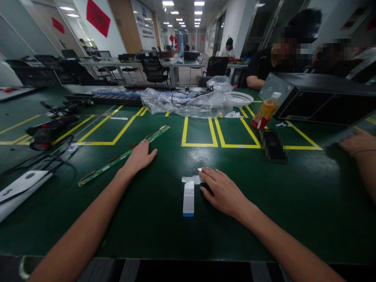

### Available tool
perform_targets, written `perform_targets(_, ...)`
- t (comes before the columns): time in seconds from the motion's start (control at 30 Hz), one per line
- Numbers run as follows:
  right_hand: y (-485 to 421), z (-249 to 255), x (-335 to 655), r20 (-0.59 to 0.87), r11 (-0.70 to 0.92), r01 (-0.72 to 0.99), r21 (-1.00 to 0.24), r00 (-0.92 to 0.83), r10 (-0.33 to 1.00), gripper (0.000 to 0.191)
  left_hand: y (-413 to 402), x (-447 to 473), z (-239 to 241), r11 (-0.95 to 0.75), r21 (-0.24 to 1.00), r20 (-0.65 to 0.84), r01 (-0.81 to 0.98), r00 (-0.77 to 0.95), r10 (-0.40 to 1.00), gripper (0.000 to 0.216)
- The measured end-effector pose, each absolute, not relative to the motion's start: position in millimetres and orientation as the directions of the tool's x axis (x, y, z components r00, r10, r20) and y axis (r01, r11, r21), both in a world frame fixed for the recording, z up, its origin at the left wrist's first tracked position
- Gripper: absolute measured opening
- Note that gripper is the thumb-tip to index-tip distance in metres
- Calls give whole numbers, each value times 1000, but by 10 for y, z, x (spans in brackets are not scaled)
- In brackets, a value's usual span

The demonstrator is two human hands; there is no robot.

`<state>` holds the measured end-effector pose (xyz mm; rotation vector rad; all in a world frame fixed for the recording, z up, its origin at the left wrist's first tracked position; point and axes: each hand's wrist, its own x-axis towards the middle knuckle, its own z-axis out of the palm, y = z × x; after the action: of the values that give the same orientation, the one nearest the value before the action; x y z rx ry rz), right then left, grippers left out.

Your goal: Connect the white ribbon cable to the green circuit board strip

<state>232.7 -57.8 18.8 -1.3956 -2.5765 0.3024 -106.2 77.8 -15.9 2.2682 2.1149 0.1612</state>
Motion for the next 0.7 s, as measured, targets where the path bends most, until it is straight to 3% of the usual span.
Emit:
perform_targets(0.17,-586,232,2322,63,529,803,-275,-534,843,51,755,-984,-127,-120,100,40,988,117,992,73)
perform_targets(0.3,-597,221,2303,75,540,796,-274,-542,837,51,563,-683,-44,-361,200,12,911,366,931,69)
perform_targets(0.5,-646,155,2216,67,545,800,-251,-547,835,57,104,-29,21,-708,354,9,611,755,656,65)
perform_targets(0.7,-722,117,2107,42,500,843,-197,-502,864,60,-25,63,113,-740,419,-2,526,816,578,61)
